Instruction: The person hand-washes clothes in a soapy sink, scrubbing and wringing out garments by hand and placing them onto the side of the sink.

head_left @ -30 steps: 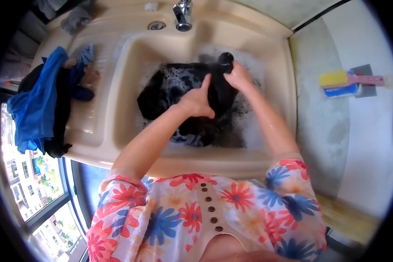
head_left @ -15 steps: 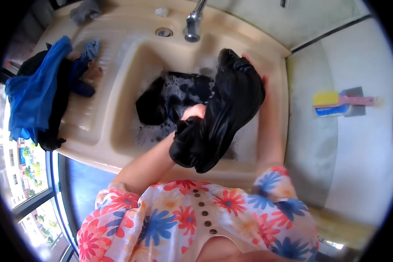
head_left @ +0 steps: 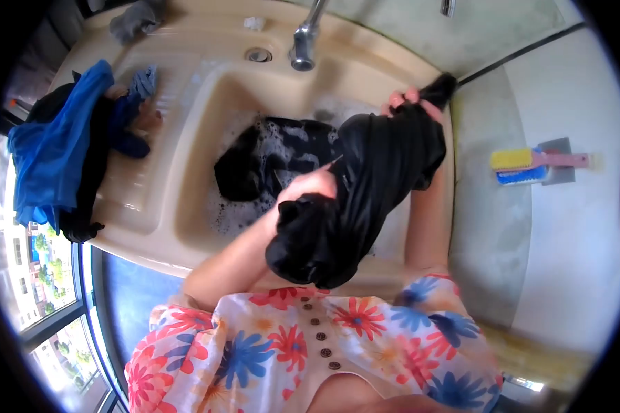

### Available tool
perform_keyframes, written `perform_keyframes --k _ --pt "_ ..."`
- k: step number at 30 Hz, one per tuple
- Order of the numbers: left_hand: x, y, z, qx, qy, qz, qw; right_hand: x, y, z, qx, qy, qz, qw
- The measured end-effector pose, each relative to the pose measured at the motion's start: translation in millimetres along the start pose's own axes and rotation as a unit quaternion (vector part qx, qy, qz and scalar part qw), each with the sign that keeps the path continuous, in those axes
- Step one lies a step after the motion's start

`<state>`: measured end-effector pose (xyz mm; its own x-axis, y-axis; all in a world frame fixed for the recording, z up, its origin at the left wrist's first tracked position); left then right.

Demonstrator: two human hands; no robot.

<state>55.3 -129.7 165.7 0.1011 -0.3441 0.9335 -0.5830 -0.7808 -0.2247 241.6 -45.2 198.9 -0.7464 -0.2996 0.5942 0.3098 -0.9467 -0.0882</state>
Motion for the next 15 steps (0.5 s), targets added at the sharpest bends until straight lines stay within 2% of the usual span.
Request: perform_keyframes --k 1,2,3,4,5,6,7,8,10,11,14,15 --pt "30 0 -20 -0.187 0.029 -0.122 0.974 -13 1 -1 0.071 0.069 -0.076 0.992" --pt "5 -5 -12 -0.197 -0.187 -0.171 0.947 -15 2 -11 0.105 0.140 -0.192 0.966" --pt "1 -12 -9 -0.198 -0.349 -0.151 0.903 -22 6 -23 0.138 0.204 -0.220 0.944" --pt "-2 -18 -9 -0.194 -0.502 -0.122 0.834 -33 12 -36 0.170 0.268 -0.244 0.917" --pt "-16 -20 -6 -0.215 -0.590 -0.093 0.773 -45 21 -44 0.175 0.323 -0.312 0.876" --pt "-37 -23 -3 -0.232 -0.670 -0.063 0.703 -52 28 -49 0.173 0.374 -0.339 0.845" --pt "-44 -24 -2 -0.251 -0.739 -0.032 0.625 -55 31 -53 0.167 0.390 -0.336 0.841" --pt "-49 -22 0 -0.267 -0.754 -0.026 0.600 -59 39 -58 0.164 0.403 -0.336 0.835" --pt "-39 -23 -5 -0.292 -0.784 -0.005 0.547 -68 53 -74 0.164 0.259 -0.323 0.896" --pt "-35 -25 -7 -0.279 -0.797 0.015 0.536 -70 57 -77 0.159 0.186 -0.312 0.918" --pt "-21 -30 -16 -0.252 -0.801 0.098 0.534 -45 75 -71 0.166 0.087 -0.204 0.961" --pt "-20 -31 -18 -0.247 -0.802 0.120 0.530 -36 81 -67 0.168 0.092 -0.175 0.966"
Point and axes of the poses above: each hand's wrist, its own y-axis away from the middle knuckle, its own x-axis out of the palm, z = x × y, the point moved 4 cm from there along -y, towards the middle knuckle, and after that the axes turned 9 degrees about y, right-handed, at the moved point
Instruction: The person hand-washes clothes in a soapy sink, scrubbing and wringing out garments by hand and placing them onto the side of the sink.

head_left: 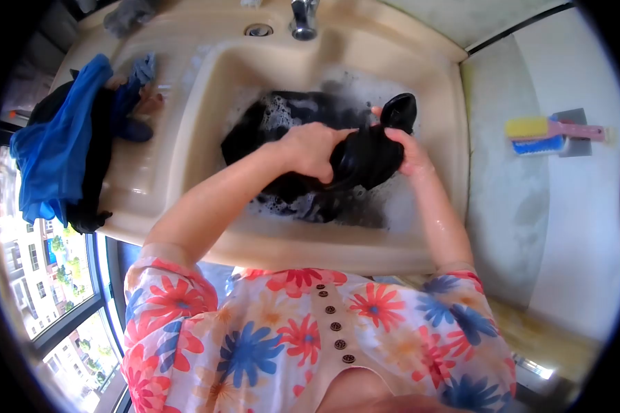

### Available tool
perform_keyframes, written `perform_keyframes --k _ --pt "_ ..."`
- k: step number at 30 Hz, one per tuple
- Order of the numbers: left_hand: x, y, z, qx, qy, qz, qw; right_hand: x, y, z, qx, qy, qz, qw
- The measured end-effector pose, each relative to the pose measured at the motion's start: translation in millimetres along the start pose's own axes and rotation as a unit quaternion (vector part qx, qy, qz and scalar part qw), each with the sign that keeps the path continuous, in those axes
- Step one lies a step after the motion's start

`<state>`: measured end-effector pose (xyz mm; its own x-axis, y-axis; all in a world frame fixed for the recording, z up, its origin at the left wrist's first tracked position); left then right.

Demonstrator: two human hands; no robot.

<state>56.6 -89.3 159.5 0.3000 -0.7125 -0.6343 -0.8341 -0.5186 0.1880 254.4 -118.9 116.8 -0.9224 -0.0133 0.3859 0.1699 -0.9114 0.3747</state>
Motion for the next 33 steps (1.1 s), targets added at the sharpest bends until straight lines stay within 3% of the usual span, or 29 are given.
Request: perform_keyframes --k 3,4,7,9,10,11,12,15,17,18,20,21,22,23,24,25,26,27,29,32,33 --pt "-9 0 7 -0.022 0.018 -0.041 0.999 16 14 18 -0.023 0.136 0.051 0.989" --pt "-10 -3 18 -0.047 0.032 -0.070 0.996 22 22 28 -0.009 0.203 -0.018 0.979" --pt "-4 -10 47 -0.065 0.057 -0.030 0.996 31 20 60 -0.081 0.373 -0.048 0.923" --pt "8 -7 61 -0.181 0.217 0.026 0.959 57 23 97 -0.148 0.507 -0.093 0.844" --pt "14 -3 65 -0.237 0.293 0.054 0.925 70 24 112 -0.204 0.532 -0.059 0.820" --pt "17 1 64 -0.231 0.347 0.048 0.908 82 26 122 -0.259 0.554 -0.025 0.791" --pt "21 6 63 -0.224 0.401 0.042 0.887 89 31 129 -0.287 0.572 -0.057 0.766" --pt "25 19 51 -0.199 0.497 0.039 0.844 106 37 140 -0.338 0.612 -0.008 0.714" --pt "23 28 44 -0.182 0.542 0.038 0.820 109 47 148 -0.355 0.609 -0.033 0.708" --pt "24 31 43 -0.125 0.578 0.058 0.805 109 49 151 -0.363 0.607 -0.043 0.705" --pt "26 36 45 -0.009 0.639 0.098 0.763 95 49 154 -0.357 0.546 -0.044 0.757" --pt "22 38 39 -0.007 0.589 0.109 0.801 87 50 155 -0.351 0.514 -0.046 0.781" --pt "15 39 27 -0.005 0.536 0.119 0.836 83 52 157 -0.365 0.568 -0.056 0.735" --pt "12 37 18 -0.002 0.481 0.127 0.868 88 53 155 -0.372 0.568 -0.056 0.732" --pt "12 30 21 0.011 0.403 0.081 0.911 97 57 151 -0.379 0.567 -0.055 0.729" --pt "7 21 30 -0.042 0.270 -0.017 0.962 107 62 147 -0.386 0.567 -0.055 0.726" --pt "-4 12 37 -0.093 0.126 -0.118 0.981 119 69 136 -0.470 0.648 -0.019 0.599" --pt "-16 5 44 -0.141 -0.020 -0.216 0.966 120 71 128 -0.449 0.647 -0.032 0.616" --pt "-35 -8 70 -0.132 -0.001 -0.337 0.932 114 69 116 -0.476 0.588 -0.095 0.647" --pt "-56 -10 69 -0.098 0.069 -0.427 0.896 104 64 104 -0.452 0.429 -0.149 0.768" --pt "-60 -9 64 -0.096 0.084 -0.451 0.883 94 60 100 -0.400 0.341 -0.174 0.833"
Point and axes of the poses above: each hand's wrist, its own y-axis away from the middle knuckle, its own x-axis out of the palm, z = x × y, the point moved 4 cm from there along -y, towards the middle knuckle, and after that the axes turned 9 degrees about y, right-handed, at the moved point
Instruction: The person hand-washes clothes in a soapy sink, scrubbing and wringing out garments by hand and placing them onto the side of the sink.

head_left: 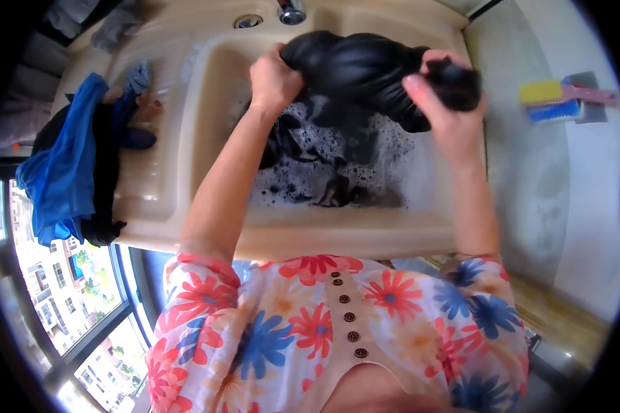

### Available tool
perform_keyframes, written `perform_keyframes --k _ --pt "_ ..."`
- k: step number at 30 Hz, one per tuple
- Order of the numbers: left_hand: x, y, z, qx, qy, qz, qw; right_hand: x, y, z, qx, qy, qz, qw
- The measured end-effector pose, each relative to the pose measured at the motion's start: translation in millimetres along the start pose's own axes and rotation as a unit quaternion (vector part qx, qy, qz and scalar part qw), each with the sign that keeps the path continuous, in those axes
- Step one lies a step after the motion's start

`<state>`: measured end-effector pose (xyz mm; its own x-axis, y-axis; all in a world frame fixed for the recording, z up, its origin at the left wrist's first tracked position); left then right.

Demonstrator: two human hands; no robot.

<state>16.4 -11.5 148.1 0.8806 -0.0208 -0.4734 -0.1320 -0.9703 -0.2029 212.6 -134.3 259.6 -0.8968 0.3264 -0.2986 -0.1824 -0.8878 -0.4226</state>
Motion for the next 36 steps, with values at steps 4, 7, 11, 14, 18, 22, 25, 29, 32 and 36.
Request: perform_keyframes --k 4,7,11,14,18,22,25,29,32,36 --pt "-16 3 -52 0.115 0.033 -0.089 0.989 3 12 -78 0.322 -0.353 0.036 0.877" --pt "-9 23 -98 0.285 0.022 -0.105 0.953 17 33 -112 0.328 -0.357 0.011 0.874" --pt "15 81 -148 0.437 0.005 -0.041 0.899 29 36 -121 0.161 -0.121 0.102 0.974" --pt "29 119 -167 0.489 -0.012 -0.003 0.872 16 19 -147 0.148 0.053 0.257 0.954" --pt "47 138 -167 0.514 -0.007 0.026 0.858 33 -2 -119 0.338 -0.030 0.267 0.902" --pt "63 149 -151 0.520 -0.006 0.094 0.849 49 0 -134 0.236 0.100 0.296 0.920" --pt "76 156 -128 0.515 -0.012 0.140 0.845 63 15 -126 0.201 0.161 0.279 0.925" --pt "71 147 -90 0.440 -0.035 0.199 0.875 67 34 -171 0.229 0.223 0.258 0.912" --pt "15 98 -58 0.229 -0.026 0.170 0.958 42 46 -190 0.458 -0.053 0.173 0.870" --pt "-104 55 -20 0.069 0.026 0.007 0.997 80 33 -129 0.443 -0.287 0.180 0.831"
Point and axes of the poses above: each hand's wrist, its own y-axis away from the middle knuckle, its own x-axis out of the palm, z = x × y, the point moved 4 cm from there along -y, towards the middle knuckle, and after that the axes turned 9 degrees about y, right-handed, at the moved point
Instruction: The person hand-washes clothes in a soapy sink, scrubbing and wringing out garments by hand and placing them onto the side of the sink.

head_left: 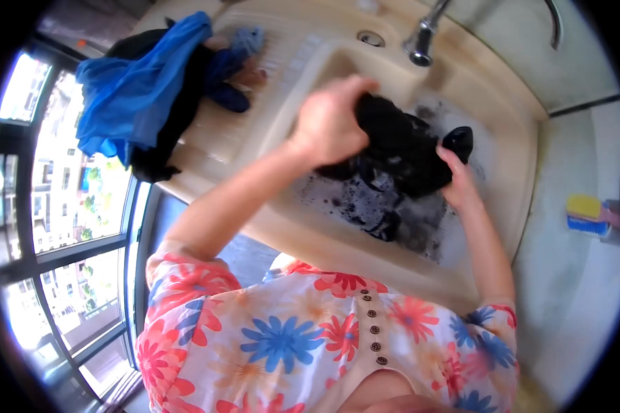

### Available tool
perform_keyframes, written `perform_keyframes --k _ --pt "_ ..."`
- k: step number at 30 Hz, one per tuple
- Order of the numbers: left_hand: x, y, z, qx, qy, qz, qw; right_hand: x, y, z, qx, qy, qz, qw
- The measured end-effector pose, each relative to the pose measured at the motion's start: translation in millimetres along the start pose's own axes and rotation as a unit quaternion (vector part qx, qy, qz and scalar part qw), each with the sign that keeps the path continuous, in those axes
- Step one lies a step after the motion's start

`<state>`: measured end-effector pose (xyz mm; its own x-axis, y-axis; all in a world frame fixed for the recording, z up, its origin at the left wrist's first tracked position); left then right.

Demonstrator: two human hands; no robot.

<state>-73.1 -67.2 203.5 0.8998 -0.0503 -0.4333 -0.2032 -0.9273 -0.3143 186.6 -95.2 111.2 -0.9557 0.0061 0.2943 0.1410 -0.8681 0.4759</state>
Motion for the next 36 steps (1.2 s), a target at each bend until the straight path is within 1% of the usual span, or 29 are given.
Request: perform_keyframes --k 1,2,3,6,7,8,9,10,11,12,13,14,15,16,17,19,20,21,22,23,24,25,27,29,30,32,33,34,36 --pt "-35 -3 -13 -0.030 -0.015 -0.006 0.999 40 0 17 -0.035 -0.021 0.024 0.999" --pt "-68 -6 -14 -0.003 -0.001 -0.045 0.999 75 -9 31 -0.071 -0.042 0.048 0.995" --pt "-104 -7 -19 -0.010 -0.044 -0.087 0.995 97 -32 46 -0.191 0.029 0.094 0.977" --pt "-220 -3 -23 -0.065 -0.180 -0.231 0.954 214 -50 110 -0.397 0.145 0.159 0.892" --pt "-259 2 -26 -0.076 -0.258 -0.277 0.923 245 -51 126 -0.487 0.264 0.137 0.821" --pt "-290 9 -25 -0.078 -0.304 -0.287 0.905 256 -44 131 -0.534 0.304 0.088 0.784" --pt "-320 15 -23 -0.081 -0.350 -0.298 0.884 280 -56 135 -0.594 0.316 0.117 0.731" --pt "-347 21 -5 -0.073 -0.369 -0.282 0.883 292 -51 136 -0.660 0.384 0.048 0.645" --pt "-375 27 14 -0.066 -0.388 -0.266 0.880 299 -58 119 -0.634 0.401 0.102 0.654" --pt "-421 36 68 -0.134 -0.382 -0.210 0.890 293 -68 95 -0.600 0.418 0.154 0.664" --pt "-429 47 91 -0.217 -0.336 -0.177 0.900 273 -69 82 -0.544 0.473 0.160 0.674" --pt "-452 58 129 -0.243 -0.366 -0.167 0.883 247 -70 69 -0.487 0.524 0.168 0.679" --pt "-448 67 136 -0.230 -0.366 -0.214 0.876 207 -84 46 -0.439 0.493 0.177 0.730" --pt "-467 74 157 -0.276 -0.327 -0.238 0.872 162 -96 21 -0.365 0.508 0.149 0.766" --pt "-473 74 167 -0.313 -0.306 -0.204 0.876 116 -106 -1 -0.292 0.518 0.120 0.795" --pt "-460 67 150 -0.387 -0.287 -0.181 0.857 38 -100 -54 -0.165 0.676 0.046 0.717" --pt "-441 64 130 -0.424 -0.289 -0.190 0.837 30 -84 -77 -0.110 0.701 0.068 0.702" --pt "-436 63 119 -0.291 -0.306 -0.227 0.878 30 -72 -104 -0.142 0.743 0.038 0.653" --pt "-478 61 143 -0.173 -0.458 -0.104 0.866 44 -64 -112 -0.092 0.784 0.088 0.607" --pt "-516 63 165 -0.021 -0.603 -0.019 0.797 41 -66 -131 -0.137 0.752 0.042 0.644" --pt "-508 51 146 0.024 -0.731 0.008 0.682 32 -68 -145 -0.184 0.714 -0.007 0.675" --pt "-500 38 126 0.076 -0.836 0.018 0.543 26 -68 -139 -0.101 0.643 0.022 0.759" --pt "-386 8 43 0.090 -0.723 -0.074 0.680 18 -56 -110 0.071 0.462 0.085 0.880" --pt "-270 -14 -20 0.133 -0.577 -0.129 0.796 -34 -35 -61 0.000 0.396 -0.024 0.918" --pt "-211 -19 -30 0.155 -0.497 -0.102 0.848 -69 -25 -47 0.011 0.299 -0.076 0.951" --pt "-96 -28 -23 0.145 -0.340 0.043 0.928 -146 -22 -45 0.046 0.315 -0.179 0.931" --pt "-45 -32 -3 0.099 -0.278 0.139 0.945 -177 -29 -56 0.026 0.336 -0.214 0.917" --pt "-5 -31 29 -0.026 -0.202 0.262 0.943 -198 -36 -66 0.006 0.357 -0.249 0.900" --pt "64 -31 92 -0.088 -0.198 0.363 0.906 -160 -33 -63 -0.037 0.373 -0.280 0.884"
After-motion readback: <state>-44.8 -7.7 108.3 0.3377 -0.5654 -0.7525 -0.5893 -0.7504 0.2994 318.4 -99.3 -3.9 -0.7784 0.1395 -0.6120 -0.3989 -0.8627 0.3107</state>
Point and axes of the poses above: each hand's wrist, its own y-axis away from the middle knuckle, its own x-axis out of the palm, z = x × y, the point moved 4 cm from there along -y, towards the middle knuckle, and after that the axes turned 9 degrees about y, right-handed, at the moved point
